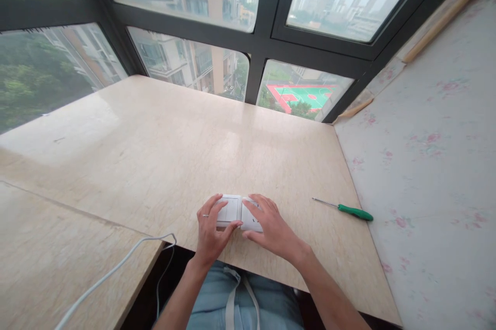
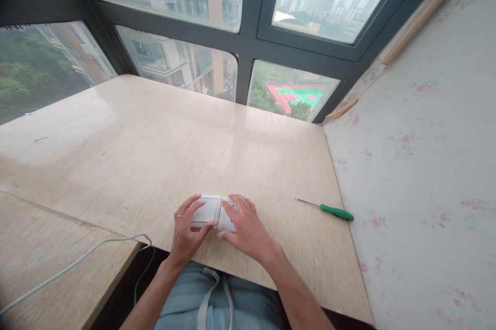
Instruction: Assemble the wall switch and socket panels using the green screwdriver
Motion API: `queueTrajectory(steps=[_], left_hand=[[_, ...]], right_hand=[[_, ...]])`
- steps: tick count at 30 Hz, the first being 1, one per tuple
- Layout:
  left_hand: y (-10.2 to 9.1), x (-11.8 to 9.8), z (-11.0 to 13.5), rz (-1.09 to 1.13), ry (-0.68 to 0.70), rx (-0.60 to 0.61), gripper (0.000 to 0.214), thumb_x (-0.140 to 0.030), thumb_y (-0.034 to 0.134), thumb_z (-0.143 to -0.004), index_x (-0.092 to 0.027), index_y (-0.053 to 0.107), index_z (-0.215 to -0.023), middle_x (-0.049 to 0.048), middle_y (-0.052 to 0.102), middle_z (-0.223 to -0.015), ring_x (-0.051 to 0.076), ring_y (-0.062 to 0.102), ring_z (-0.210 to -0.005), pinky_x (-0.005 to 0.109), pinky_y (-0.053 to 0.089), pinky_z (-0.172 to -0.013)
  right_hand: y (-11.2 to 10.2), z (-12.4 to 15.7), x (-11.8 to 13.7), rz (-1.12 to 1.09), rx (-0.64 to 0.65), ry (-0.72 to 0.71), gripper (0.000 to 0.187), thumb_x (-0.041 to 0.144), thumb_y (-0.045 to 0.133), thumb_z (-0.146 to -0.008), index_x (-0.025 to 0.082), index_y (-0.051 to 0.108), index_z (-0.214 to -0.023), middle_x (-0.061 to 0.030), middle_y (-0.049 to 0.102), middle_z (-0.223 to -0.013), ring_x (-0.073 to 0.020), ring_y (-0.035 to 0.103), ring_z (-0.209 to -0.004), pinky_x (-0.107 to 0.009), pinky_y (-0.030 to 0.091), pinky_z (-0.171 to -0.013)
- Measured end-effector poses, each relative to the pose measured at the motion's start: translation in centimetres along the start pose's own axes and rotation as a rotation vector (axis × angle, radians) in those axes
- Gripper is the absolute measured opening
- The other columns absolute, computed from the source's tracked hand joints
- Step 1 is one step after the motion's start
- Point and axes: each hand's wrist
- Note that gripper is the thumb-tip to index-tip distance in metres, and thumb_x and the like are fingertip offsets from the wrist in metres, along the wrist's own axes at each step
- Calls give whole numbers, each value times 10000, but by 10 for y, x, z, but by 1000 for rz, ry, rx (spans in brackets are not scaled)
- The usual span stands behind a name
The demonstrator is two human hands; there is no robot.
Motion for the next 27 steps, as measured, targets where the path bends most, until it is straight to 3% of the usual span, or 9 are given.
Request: queueTrajectory(steps=[4,6,13,18,27], left_hand=[[0,-2,0,-9,55,-51,415,-486,688,-862,-182,583,-1124,172,617,-1261,319,582,-1219,459,426,-1003],[-1,-4,1,-7,97,-85,358,-459,706,-856,-193,605,-1072,153,635,-1227,315,589,-1214,458,427,-998],[-9,-17,8,19,158,-194,157,-336,753,-838,-225,661,-899,63,681,-956,243,660,-980,404,483,-893],[-16,-36,9,149,158,-133,77,-206,723,-852,-227,660,-813,18,651,-760,172,612,-749,316,515,-722],[-23,-52,6,266,116,-19,112,-235,734,-850,-208,667,-765,13,638,-692,160,590,-692,289,500,-650]], right_hand=[[-4,7,6,-219,-121,-51,200,230,616,-922,222,649,-1118,-103,676,-1172,-244,594,-1143,-449,468,-1000],[-3,10,8,-309,-156,-67,122,233,566,-956,219,671,-1016,-74,711,-1017,-216,635,-1004,-399,506,-910],[7,19,15,-485,-150,-54,124,234,561,-956,216,681,-931,-39,689,-884,-180,629,-855,-323,507,-788],[6,27,16,-588,-162,-48,128,285,580,-953,220,679,-906,-37,670,-859,-170,613,-815,-308,498,-745],[6,40,13,-656,-127,-52,138,322,572,-957,216,615,-881,-24,614,-842,-159,568,-791,-293,469,-718]])
Point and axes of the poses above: each hand's wrist, its own z-axis away from the middle knuckle, its own y-axis out of the palm, x = y × z
